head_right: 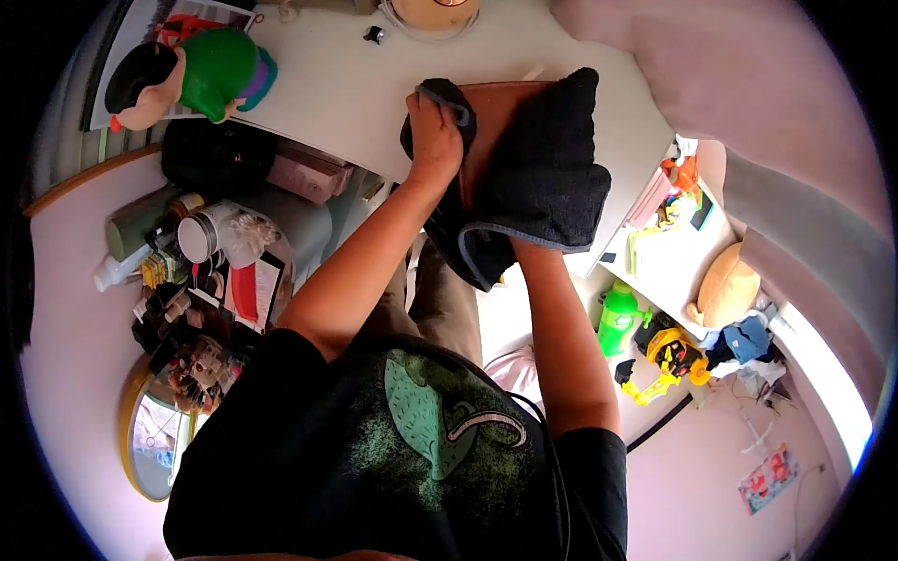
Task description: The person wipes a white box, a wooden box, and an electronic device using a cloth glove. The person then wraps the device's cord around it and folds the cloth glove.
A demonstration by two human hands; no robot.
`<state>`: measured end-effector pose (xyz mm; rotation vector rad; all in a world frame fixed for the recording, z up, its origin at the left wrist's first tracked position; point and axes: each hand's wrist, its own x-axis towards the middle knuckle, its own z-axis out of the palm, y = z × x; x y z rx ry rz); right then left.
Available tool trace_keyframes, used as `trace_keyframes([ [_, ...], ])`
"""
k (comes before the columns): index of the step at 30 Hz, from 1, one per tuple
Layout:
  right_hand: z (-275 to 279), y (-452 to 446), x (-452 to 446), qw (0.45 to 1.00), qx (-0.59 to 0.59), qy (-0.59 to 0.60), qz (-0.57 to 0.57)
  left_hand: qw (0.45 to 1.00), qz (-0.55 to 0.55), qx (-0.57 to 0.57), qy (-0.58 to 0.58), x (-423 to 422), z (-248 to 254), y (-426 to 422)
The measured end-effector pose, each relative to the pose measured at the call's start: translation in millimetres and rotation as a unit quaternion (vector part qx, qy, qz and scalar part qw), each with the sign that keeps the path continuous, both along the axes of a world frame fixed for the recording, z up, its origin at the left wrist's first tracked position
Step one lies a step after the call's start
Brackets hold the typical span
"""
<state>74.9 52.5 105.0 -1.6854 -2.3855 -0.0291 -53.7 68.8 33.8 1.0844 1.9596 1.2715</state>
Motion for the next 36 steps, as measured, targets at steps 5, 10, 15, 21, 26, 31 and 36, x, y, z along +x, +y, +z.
trace_keyframes([
  [5,-8,3,3,0.998,0.046,-0.014,0.034,0.997,-0.076,0.014,-0.028,26,7,-67],
  [10,-8,5,3,0.998,0.042,-0.008,0.036,0.983,-0.157,0.031,-0.087,39,17,-120],
  [15,-12,5,5,0.999,0.036,-0.006,0.028,0.987,-0.132,0.047,-0.075,27,4,-95],
  [21,-17,3,8,0.999,0.030,-0.003,0.033,0.982,-0.152,0.068,-0.093,22,-2,-97],
  [26,-7,5,9,0.998,0.021,0.032,0.045,0.972,-0.218,0.040,-0.076,31,2,-162],
  [31,18,-1,35,0.992,0.010,0.123,0.007,0.938,-0.305,-0.026,-0.163,12,20,-206],
  [36,61,-59,89,0.978,0.005,0.178,-0.112,0.818,-0.532,-0.145,-0.164,3,40,-222],
])
